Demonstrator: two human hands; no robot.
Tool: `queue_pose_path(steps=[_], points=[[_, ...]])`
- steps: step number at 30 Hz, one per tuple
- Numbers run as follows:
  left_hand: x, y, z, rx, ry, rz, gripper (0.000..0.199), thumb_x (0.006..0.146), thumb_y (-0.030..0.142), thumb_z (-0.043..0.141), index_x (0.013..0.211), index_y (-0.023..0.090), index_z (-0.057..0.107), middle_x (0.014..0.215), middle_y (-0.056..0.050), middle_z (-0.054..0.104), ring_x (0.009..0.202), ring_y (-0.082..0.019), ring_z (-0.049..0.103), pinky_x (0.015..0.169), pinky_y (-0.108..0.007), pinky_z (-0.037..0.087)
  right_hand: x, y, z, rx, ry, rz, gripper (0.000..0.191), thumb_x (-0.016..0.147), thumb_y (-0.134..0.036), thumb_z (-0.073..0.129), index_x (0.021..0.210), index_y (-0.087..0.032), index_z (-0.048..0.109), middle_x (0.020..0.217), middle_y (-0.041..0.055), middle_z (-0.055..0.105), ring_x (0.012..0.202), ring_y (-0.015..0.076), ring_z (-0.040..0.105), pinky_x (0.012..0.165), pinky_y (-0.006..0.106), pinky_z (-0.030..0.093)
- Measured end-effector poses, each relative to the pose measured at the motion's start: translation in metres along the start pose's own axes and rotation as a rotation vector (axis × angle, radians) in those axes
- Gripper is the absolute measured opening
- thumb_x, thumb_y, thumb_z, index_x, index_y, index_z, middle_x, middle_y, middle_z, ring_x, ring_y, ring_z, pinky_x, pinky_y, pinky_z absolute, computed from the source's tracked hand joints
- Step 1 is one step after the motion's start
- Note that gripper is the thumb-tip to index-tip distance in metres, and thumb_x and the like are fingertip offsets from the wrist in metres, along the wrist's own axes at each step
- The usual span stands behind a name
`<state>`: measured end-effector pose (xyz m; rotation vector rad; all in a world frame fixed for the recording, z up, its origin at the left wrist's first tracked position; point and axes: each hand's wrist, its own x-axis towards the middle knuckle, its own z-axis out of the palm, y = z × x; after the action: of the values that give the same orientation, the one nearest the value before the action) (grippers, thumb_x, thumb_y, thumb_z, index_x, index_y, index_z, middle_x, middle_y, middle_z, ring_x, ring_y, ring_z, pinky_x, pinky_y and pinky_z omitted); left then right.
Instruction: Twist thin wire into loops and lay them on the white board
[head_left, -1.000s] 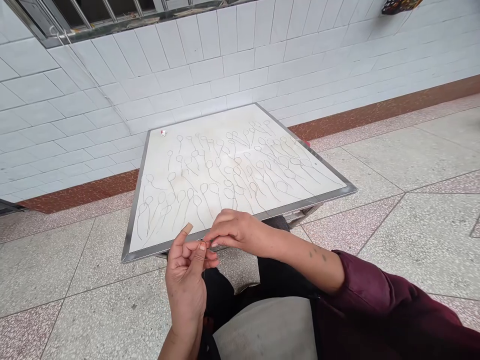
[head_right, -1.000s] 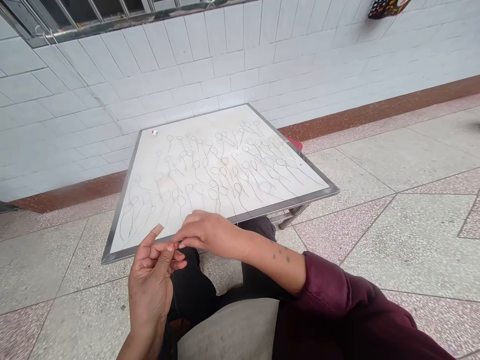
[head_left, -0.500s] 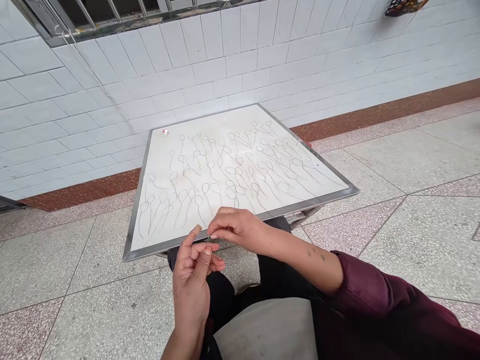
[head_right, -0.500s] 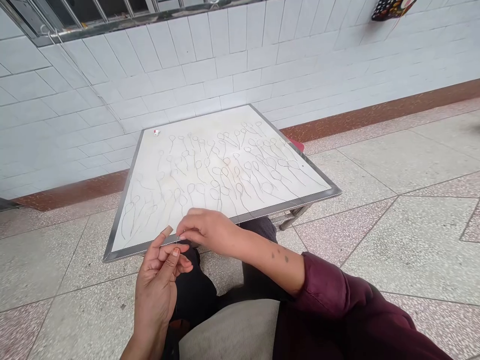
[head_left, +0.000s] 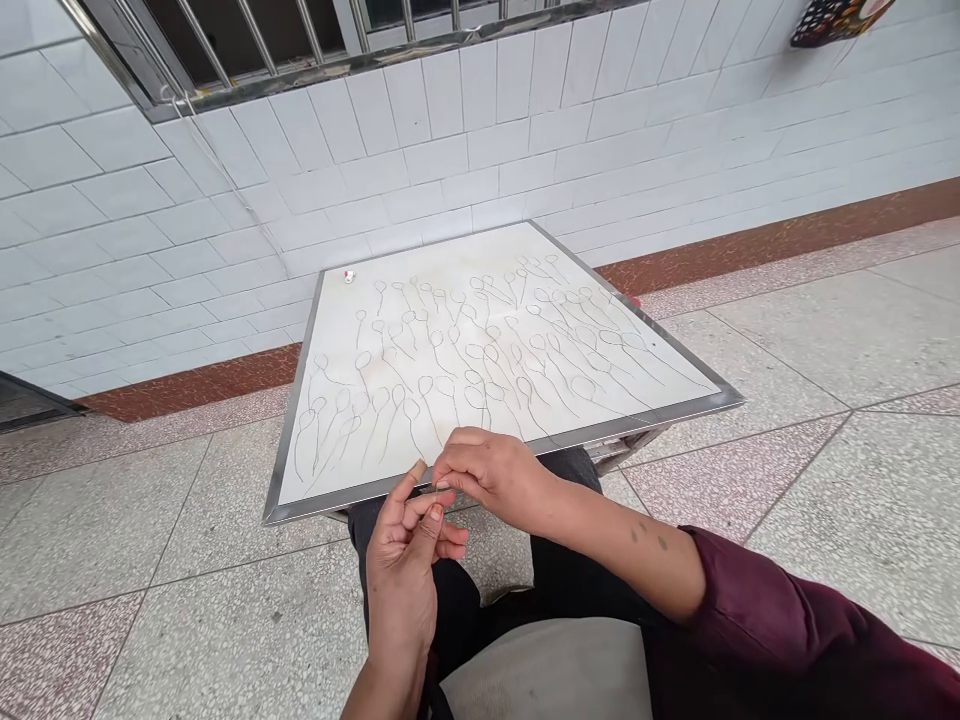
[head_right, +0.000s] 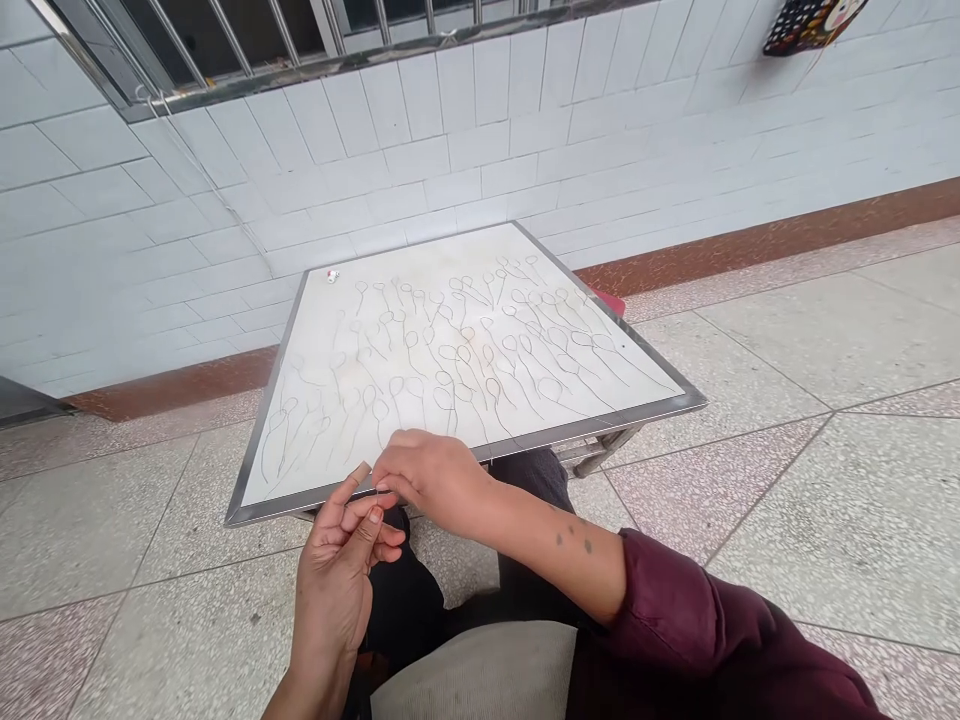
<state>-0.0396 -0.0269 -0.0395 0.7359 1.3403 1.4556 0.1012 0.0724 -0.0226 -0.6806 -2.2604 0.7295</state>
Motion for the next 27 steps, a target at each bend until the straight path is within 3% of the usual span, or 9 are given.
queue_pose_path(steps=[5, 10, 16, 22, 25, 27], points=[[-0.002, -0.003, -0.006, 0.014, -0.052, -0.022, 0.062, 0.084, 0.038, 0.072, 0.140, 0.026, 0.050, 0.115, -0.009, 0.071, 0.075, -0.018, 0.073, 0.066, -0.031, 0.060, 0.001, -0.001, 0.002, -0.023, 0.017, 0.073, 0.013, 0.093, -0.011, 0.059, 0.090, -0.018, 0.069, 0.088, 0.0014, 0.065, 0.077, 0.0121, 0.061, 0.063, 0.022, 0.044], [-0.002, -0.007, -0.010, 0.038, -0.033, -0.010, 0.059, 0.084, 0.038, 0.072, 0.137, 0.024, 0.050, 0.112, -0.009, 0.071, 0.070, -0.017, 0.072, 0.061, -0.029, 0.059, 0.001, -0.003, 0.006, -0.057, 0.007, 0.070, 0.015, 0.091, -0.009, 0.059, 0.089, -0.019, 0.069, 0.088, 0.0013, 0.067, 0.077, 0.0128, 0.062, 0.064, 0.023, 0.045], [-0.002, -0.011, -0.012, 0.064, -0.045, -0.011, 0.058, 0.085, 0.043, 0.069, 0.135, 0.022, 0.050, 0.108, -0.010, 0.071, 0.079, -0.020, 0.073, 0.066, -0.033, 0.059, 0.006, 0.002, 0.001, -0.064, 0.081, 0.128, 0.013, 0.091, -0.010, 0.060, 0.088, -0.019, 0.069, 0.086, 0.0005, 0.066, 0.075, 0.0129, 0.061, 0.064, 0.024, 0.045], [-0.004, -0.011, -0.019, 0.110, -0.029, -0.027, 0.057, 0.084, 0.043, 0.069, 0.134, 0.021, 0.052, 0.100, -0.007, 0.071, 0.073, -0.019, 0.071, 0.058, -0.029, 0.058, 0.018, 0.010, -0.008, 0.004, 0.117, 0.150, 0.014, 0.095, -0.019, 0.058, 0.092, -0.020, 0.071, 0.089, 0.0026, 0.066, 0.084, 0.0158, 0.063, 0.075, 0.029, 0.048], [-0.001, -0.012, -0.022, 0.089, 0.027, -0.007, 0.057, 0.082, 0.043, 0.070, 0.131, 0.020, 0.054, 0.098, -0.007, 0.070, 0.069, -0.017, 0.070, 0.052, -0.026, 0.055, 0.020, 0.017, -0.012, 0.095, 0.094, 0.161, 0.022, 0.100, -0.027, 0.050, 0.103, -0.022, 0.072, 0.097, 0.0044, 0.068, 0.094, 0.0180, 0.064, 0.084, 0.033, 0.048], [0.001, -0.012, -0.023, 0.069, 0.063, 0.013, 0.057, 0.081, 0.043, 0.071, 0.131, 0.020, 0.055, 0.100, -0.008, 0.070, 0.069, -0.017, 0.070, 0.052, -0.025, 0.054, 0.019, 0.024, -0.014, 0.177, 0.159, 0.209, 0.029, 0.103, -0.034, 0.043, 0.112, -0.024, 0.069, 0.105, 0.0059, 0.068, 0.101, 0.0189, 0.063, 0.090, 0.036, 0.048]])
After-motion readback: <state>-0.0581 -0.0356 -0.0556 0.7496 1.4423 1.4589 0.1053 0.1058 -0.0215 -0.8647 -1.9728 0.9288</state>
